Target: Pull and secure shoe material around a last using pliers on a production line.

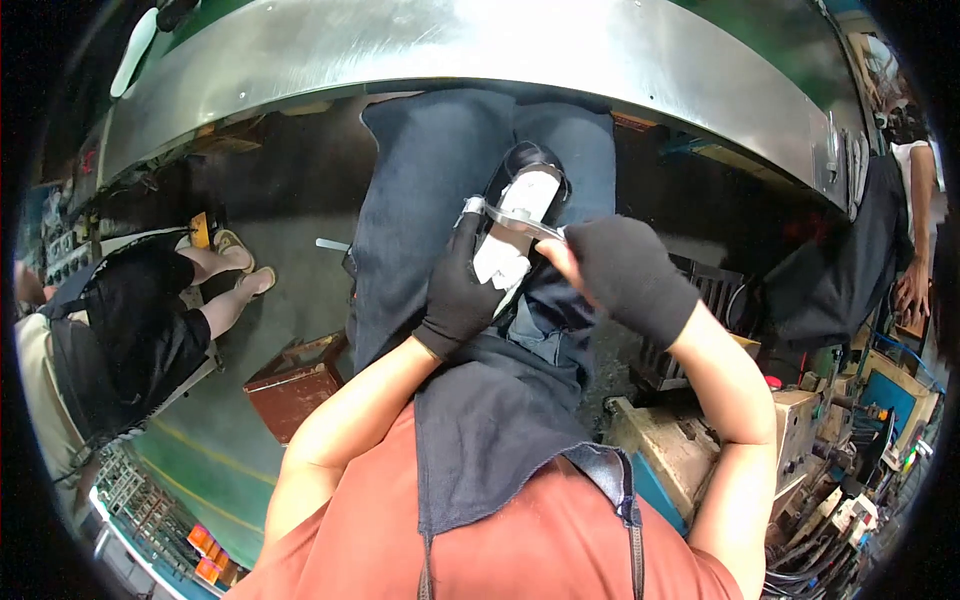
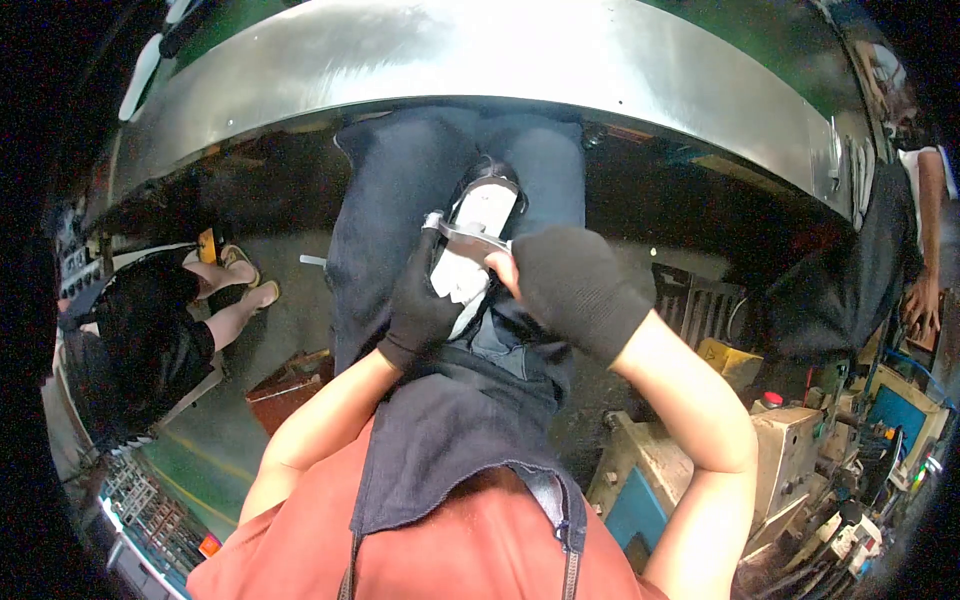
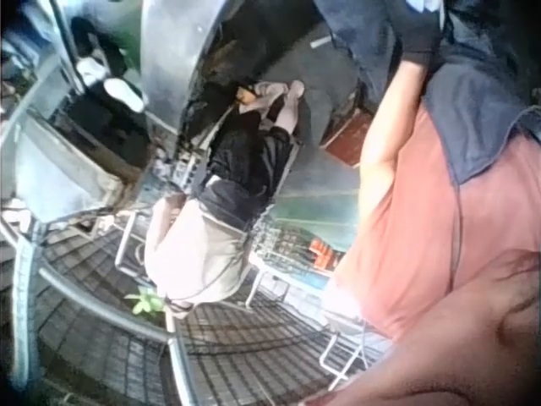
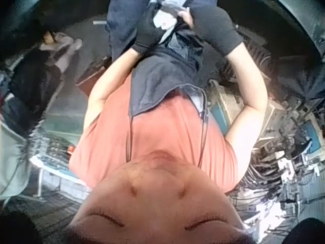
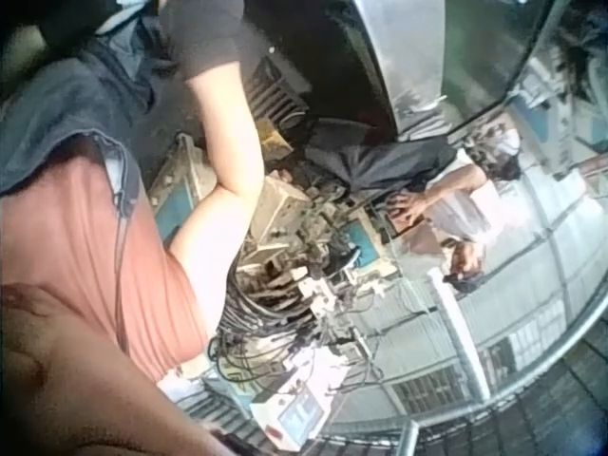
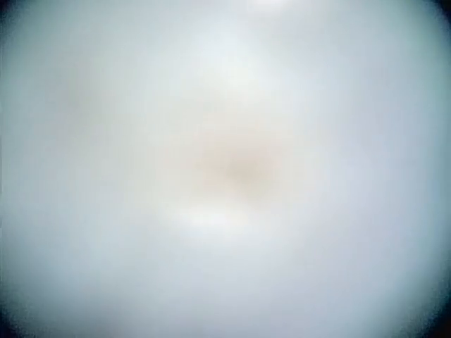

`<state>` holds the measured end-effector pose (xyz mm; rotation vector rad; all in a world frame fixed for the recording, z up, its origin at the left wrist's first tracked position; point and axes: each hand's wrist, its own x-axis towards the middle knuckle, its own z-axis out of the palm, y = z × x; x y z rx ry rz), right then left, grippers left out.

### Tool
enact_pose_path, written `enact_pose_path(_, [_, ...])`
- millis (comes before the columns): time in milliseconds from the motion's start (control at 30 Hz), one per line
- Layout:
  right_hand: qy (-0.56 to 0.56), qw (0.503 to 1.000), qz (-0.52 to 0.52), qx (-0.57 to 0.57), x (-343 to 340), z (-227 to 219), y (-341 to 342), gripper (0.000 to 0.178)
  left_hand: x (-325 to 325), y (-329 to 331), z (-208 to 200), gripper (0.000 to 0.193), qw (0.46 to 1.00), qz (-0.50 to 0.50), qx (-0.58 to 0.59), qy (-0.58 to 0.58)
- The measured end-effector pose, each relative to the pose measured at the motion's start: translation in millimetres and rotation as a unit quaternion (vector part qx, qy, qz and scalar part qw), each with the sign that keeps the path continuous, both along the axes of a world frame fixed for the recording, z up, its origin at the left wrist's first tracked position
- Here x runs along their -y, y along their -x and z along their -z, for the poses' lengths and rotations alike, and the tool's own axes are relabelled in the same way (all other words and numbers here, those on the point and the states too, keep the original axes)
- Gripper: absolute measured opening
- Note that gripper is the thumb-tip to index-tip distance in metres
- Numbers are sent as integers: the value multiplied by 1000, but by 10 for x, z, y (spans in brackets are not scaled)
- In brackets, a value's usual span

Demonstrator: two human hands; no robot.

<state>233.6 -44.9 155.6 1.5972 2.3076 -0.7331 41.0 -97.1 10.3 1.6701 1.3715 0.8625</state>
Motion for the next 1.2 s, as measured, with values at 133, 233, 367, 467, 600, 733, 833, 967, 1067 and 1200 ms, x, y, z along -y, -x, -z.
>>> enact_pose_path(133, [-145, 986, 1, -77, 158, 724, -327, 39, -105, 1, 82, 91, 998, 20, -3, -57])
enact_pose_path(233, [47, 984, 76, -153, 148, 550, -415, 42, -426, -84, -288, 59, 876, 66, 323, 352])
enact_pose_path(367, [427, 817, 233, -310, 168, 430, -671, 49, -487, -260, -205, 60, 1000, -11, 17, 17])
enact_pose_path(467, [89, 992, -8, -84, -35, 72, -781, 49, -516, -206, -295, 68, 992, -9, -113, 47])
enact_pose_path(600, [-41, 992, -11, -118, -59, -513, -435, 47, -596, -30, -438, 69, 978, 30, -79, 193])
enact_pose_path(733, [-34, 914, 79, -397, 399, 102, -172, 43, -179, 88, -147, 86, 997, 54, 19, 57])
enact_pose_path(833, [158, 930, 205, -262, 626, 529, -216, 47, 385, 233, -154, 79, 991, 27, 110, 65])
enact_pose_path(967, [208, 913, 254, -240, 837, 565, -253, 51, 402, 273, -253, 53, 696, -72, 546, 461])
enact_pose_path(1067, [167, 899, 275, -296, 897, 664, -282, 52, 335, 111, 138, 48, 937, -48, 214, 271])
enact_pose_path(1200, [206, 925, 226, -227, 647, 69, -271, 44, 246, -38, -196, 43, 986, -47, 132, 89])
